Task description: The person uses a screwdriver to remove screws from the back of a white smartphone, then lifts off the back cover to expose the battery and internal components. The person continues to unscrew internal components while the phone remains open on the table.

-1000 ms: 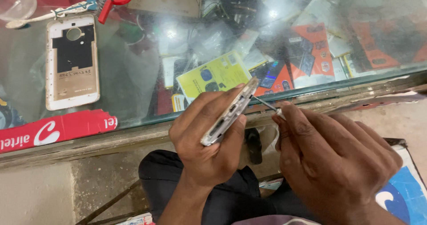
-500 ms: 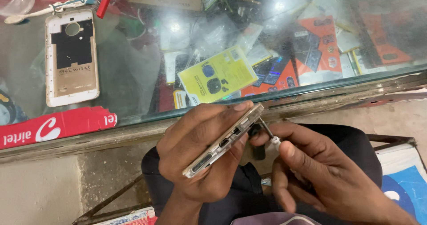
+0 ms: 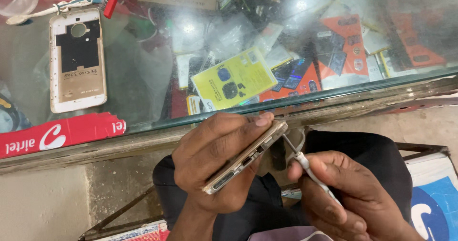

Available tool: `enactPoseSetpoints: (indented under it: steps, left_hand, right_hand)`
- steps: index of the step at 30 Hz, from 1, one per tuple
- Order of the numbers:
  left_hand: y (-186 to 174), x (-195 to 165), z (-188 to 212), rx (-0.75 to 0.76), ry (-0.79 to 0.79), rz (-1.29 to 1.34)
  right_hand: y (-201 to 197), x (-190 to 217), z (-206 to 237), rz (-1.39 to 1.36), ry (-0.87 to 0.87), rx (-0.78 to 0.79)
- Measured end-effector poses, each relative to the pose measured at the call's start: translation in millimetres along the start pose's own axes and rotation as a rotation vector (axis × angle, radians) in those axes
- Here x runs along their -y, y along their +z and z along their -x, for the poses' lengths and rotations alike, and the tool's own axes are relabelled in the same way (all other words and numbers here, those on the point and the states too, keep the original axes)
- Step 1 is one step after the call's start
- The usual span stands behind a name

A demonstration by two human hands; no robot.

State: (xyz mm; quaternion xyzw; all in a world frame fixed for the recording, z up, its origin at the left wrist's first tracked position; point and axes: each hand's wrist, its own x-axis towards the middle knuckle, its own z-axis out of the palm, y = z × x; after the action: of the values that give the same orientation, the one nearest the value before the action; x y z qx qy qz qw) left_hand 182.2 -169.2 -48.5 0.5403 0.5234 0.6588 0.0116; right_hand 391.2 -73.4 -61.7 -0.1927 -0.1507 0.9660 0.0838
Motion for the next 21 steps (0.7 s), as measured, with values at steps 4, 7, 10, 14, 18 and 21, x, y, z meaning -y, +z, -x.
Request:
enactPoseSetpoints:
  steps: [4, 7, 10, 14, 18, 21]
  left_hand:
    - [3, 1, 1, -0.006, -0.004, -0.013]
    - [3, 2, 1, -0.009, -0.013, -0.037]
    - [3, 4, -1, -0.008, -0.015, -0.07]
    - [0, 5, -1, 0.006, -0.036, -0.058]
    - [-1, 10, 0, 0.009, -0.06, -0.029]
    - [-1, 14, 3, 0.001, -0.092, -0.011]
  right_hand:
    - [0, -1, -1, -0.009, 0.002, -0.063]
    - [2, 3, 0, 0.164, -0.059, -0.152]
    - [6, 6, -3, 0.47, -0.13, -0.413]
    - [17, 11, -9, 0.927, -0.194, -0.67]
    - [30, 18, -12, 1.214, -0.303, -0.557]
    - [40, 18, -15, 1.466, -0.384, -0.62]
